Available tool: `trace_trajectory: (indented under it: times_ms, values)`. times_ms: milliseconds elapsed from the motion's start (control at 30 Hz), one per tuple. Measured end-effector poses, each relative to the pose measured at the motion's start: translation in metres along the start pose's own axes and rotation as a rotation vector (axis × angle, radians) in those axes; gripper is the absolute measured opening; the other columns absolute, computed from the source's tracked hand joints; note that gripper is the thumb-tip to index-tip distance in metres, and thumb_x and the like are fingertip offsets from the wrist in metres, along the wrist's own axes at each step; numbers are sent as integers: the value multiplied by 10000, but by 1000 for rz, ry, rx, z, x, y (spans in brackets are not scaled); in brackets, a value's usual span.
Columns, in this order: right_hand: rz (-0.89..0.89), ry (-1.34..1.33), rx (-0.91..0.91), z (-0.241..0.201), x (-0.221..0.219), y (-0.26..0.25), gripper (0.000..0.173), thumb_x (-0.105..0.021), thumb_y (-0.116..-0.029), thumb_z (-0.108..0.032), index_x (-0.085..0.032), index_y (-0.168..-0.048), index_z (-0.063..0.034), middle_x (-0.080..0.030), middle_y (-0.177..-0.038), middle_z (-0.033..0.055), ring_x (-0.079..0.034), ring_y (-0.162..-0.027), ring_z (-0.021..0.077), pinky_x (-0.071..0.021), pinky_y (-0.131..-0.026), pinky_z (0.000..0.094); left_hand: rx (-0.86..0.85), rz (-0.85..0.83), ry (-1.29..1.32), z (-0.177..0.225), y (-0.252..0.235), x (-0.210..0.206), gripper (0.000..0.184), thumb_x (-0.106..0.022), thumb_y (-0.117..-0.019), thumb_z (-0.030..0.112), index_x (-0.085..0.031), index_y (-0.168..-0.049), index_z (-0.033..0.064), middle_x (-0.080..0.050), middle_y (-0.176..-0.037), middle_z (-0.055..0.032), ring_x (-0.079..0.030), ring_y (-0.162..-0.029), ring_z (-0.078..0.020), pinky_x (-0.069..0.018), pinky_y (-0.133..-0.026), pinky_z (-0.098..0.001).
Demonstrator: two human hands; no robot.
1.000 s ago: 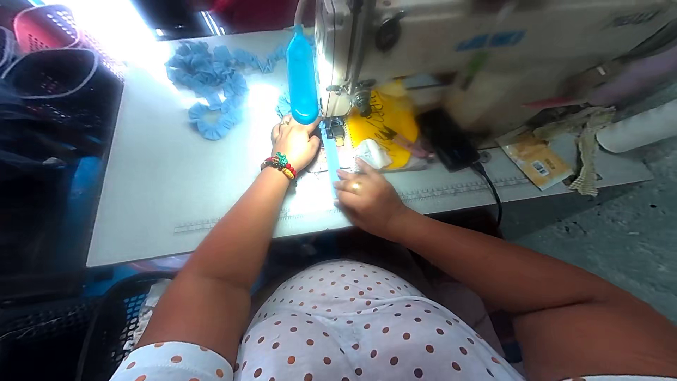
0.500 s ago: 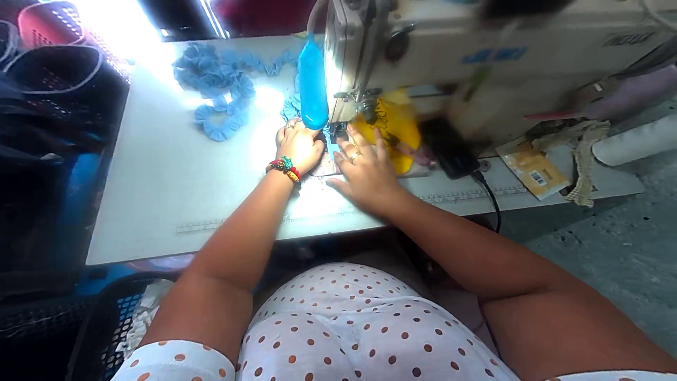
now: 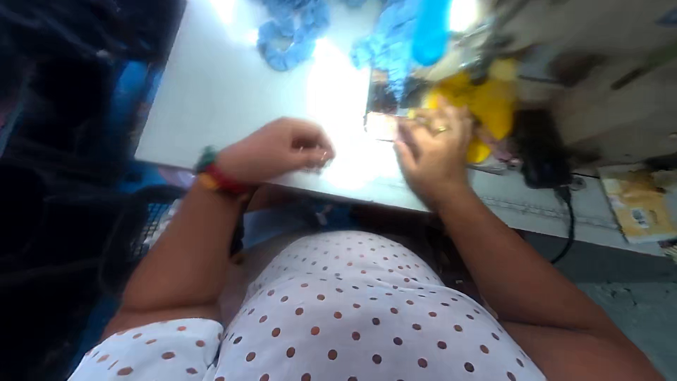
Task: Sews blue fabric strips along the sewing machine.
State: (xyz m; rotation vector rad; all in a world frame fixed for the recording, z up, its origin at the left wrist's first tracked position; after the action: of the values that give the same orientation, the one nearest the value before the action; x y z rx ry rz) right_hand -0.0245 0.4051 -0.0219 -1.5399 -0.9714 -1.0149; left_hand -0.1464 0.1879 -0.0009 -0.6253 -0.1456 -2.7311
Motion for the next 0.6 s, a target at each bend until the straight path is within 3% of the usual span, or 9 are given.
trace_trajectory:
  times_ms: [33,100,200,233,333,367,467,500,600]
  values:
    - [13,-10,16,-1,1,0,415,-486,-1052,-372,-686,-1314,-120,-596,-1436,176,-374,-1476,440,-161,-1220,686,87,-147,80,-12,38,-7,155,-609,-977,149,-747,-993,79,-734,-849,9,-684,-717,-51,-585,-666,-221]
    - [84,-40,77,-5,5,3,342,-532,-1039,-305,-719,-1242,-103,-638,-1376,183,-434,-1432,452,-229,-1202,674,315,-232,136,-56,104,-23,163,-606,-987,96,-759,-1020,50,-749,-863,-30,-711,-734,-110,-613,-713,-288]
    - [171,-28,127,-11,14,7,283,-566,-1027,-254,-738,-1190,-101,-679,-1272,185,-547,-1304,438,-387,-1113,600,567,154,-49,-135,159,-38,204,-678,-973,95,-710,-1160,21,-715,-1107,-156,-691,-1013,-267,-548,-938,-489]
    - [150,6,102,-12,17,7,292,-558,-1032,-269,-731,-1206,-110,-671,-1283,190,-548,-1298,443,-385,-1105,609,600,252,-97,-156,171,-45,297,-702,-963,120,-663,-1236,7,-664,-1218,-205,-652,-1112,-335,-511,-989,-549]
    - [-64,71,-106,7,14,6,405,-521,-1032,-368,-684,-1314,-126,-521,-1496,235,-329,-1475,504,-148,-1182,746,663,320,-154,-203,188,-57,508,-786,-906,226,-601,-1323,3,-605,-1320,-244,-589,-1229,-398,-460,-1050,-612]
    - [-122,79,-156,18,14,8,445,-507,-1027,-402,-668,-1338,-128,-507,-1512,233,-323,-1482,499,-143,-1175,760,672,300,-133,-210,185,-58,509,-804,-889,226,-609,-1299,-4,-620,-1284,-246,-598,-1207,-397,-468,-1036,-613]
    - [-151,85,-149,35,17,19,426,-499,-1007,-353,-681,-1309,-114,-579,-1429,231,-532,-1335,448,-396,-1073,668,658,186,-79,-211,174,-55,379,-774,-916,219,-653,-1170,-35,-673,-1108,-241,-644,-1058,-374,-493,-956,-603]
    - [-144,72,-142,36,18,24,422,-495,-1004,-341,-682,-1310,-117,-579,-1428,227,-550,-1315,438,-433,-1045,645,653,167,-61,-209,173,-52,346,-755,-930,205,-655,-1155,-38,-680,-1082,-229,-653,-1020,-344,-505,-940,-576]
    - [-135,59,-152,38,18,37,433,-467,-1030,-370,-668,-1345,-152,-550,-1482,196,-499,-1391,408,-402,-1116,613,638,185,-51,-204,170,-46,257,-707,-960,174,-668,-1123,-21,-679,-1001,-164,-646,-918,-241,-522,-877,-482]
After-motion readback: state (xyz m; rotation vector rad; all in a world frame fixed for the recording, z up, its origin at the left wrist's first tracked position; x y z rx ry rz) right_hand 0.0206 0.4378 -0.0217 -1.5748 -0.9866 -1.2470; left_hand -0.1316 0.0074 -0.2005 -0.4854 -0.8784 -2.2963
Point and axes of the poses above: each hand's wrist, its own y-axis away from the middle knuckle, its own x-axis out of the back of the hand, z = x × y, the point moved 7 cm from there along -y, towards the middle knuckle
